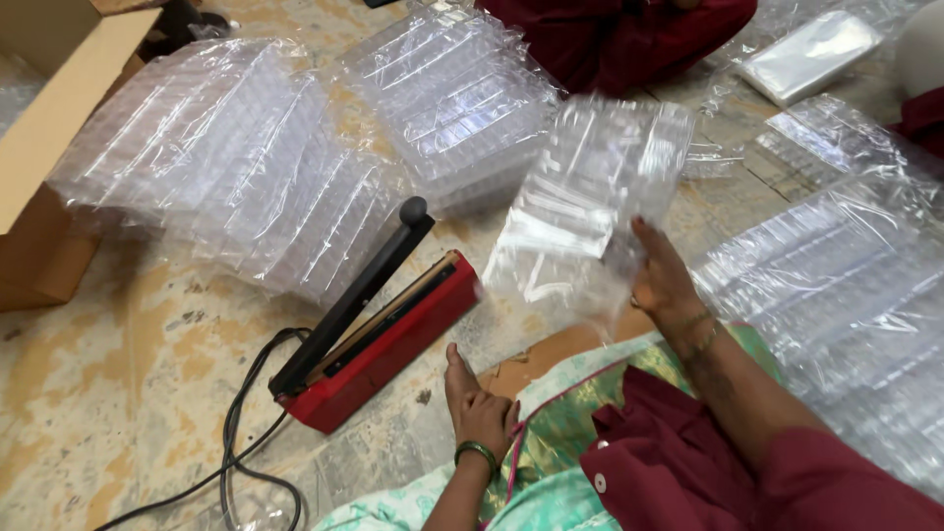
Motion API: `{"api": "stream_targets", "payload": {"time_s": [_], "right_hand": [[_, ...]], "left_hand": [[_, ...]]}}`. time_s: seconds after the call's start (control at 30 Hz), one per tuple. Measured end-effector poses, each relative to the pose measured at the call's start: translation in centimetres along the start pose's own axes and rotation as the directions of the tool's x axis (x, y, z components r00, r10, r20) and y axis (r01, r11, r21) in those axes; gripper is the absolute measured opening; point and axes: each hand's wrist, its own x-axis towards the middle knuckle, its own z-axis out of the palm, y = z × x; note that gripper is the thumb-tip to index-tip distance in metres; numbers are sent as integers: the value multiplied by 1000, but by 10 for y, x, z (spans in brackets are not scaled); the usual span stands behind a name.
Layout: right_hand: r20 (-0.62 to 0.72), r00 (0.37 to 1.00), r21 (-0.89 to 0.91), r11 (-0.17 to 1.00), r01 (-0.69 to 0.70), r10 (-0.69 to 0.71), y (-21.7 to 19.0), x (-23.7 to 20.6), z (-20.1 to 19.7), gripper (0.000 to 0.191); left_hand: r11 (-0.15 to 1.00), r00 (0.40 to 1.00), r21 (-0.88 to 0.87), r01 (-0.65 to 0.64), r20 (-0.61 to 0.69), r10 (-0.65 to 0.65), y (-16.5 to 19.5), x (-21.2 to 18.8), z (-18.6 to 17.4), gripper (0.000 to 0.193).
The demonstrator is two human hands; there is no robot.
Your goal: The person sits on the floor and seals clear plastic bags containing plastic trays using a hand-held impulse heat sealer, pressing the sealer arm down on each bag opening. They place each sealed bag onto a growing pile of finished bags beside them and reach for the next bag.
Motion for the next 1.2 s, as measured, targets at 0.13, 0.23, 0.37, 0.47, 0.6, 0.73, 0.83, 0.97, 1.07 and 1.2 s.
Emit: {"api": "stream_targets", "payload": {"time_s": [0.13,0.23,0.37,0.47,0.6,0.73,0.83,0.97,1.07,1.2], "right_hand": [[45,998,81,996,41,-45,-1,103,53,41],[44,999,-26,999,21,-20,19,185,101,56],[-284,957,-172,985,4,-53,65,288,161,80],[-286,954,-537,840,-77,-95,103,295,165,86],[4,1000,-653,757,-5,10,131,256,146,92],[72,996,-817,576,31,48,96,172,116,70],[232,954,-811,580,80,192,39,96,72,57],[233,953,-954,237,185,195,-73,21,-21,42],[17,981,-986,161,48,-193,-166,3,-106,46],[-16,696,-992,-73,-99,-718,-270,-14,-227,67]], "left_hand": [[1000,997,6,-22,-74,22,-3,-1,-1,26],[999,995,-18,-44,-93,42,-11,0,5,25],[992,980,-72,-104,-177,90,-19,-3,15,25],[994,985,-81,-67,-166,53,-19,-4,15,27],[998,980,-6,-64,-190,61,-16,-4,10,23],[999,989,35,-19,-147,24,-21,-4,14,21],[999,992,40,0,-130,5,-34,-3,26,19],[990,957,46,-131,-254,138,-57,-6,41,17],[985,981,156,-76,-164,102,-69,-6,47,18],[964,984,259,-67,-142,107,-75,-10,48,23]]}}
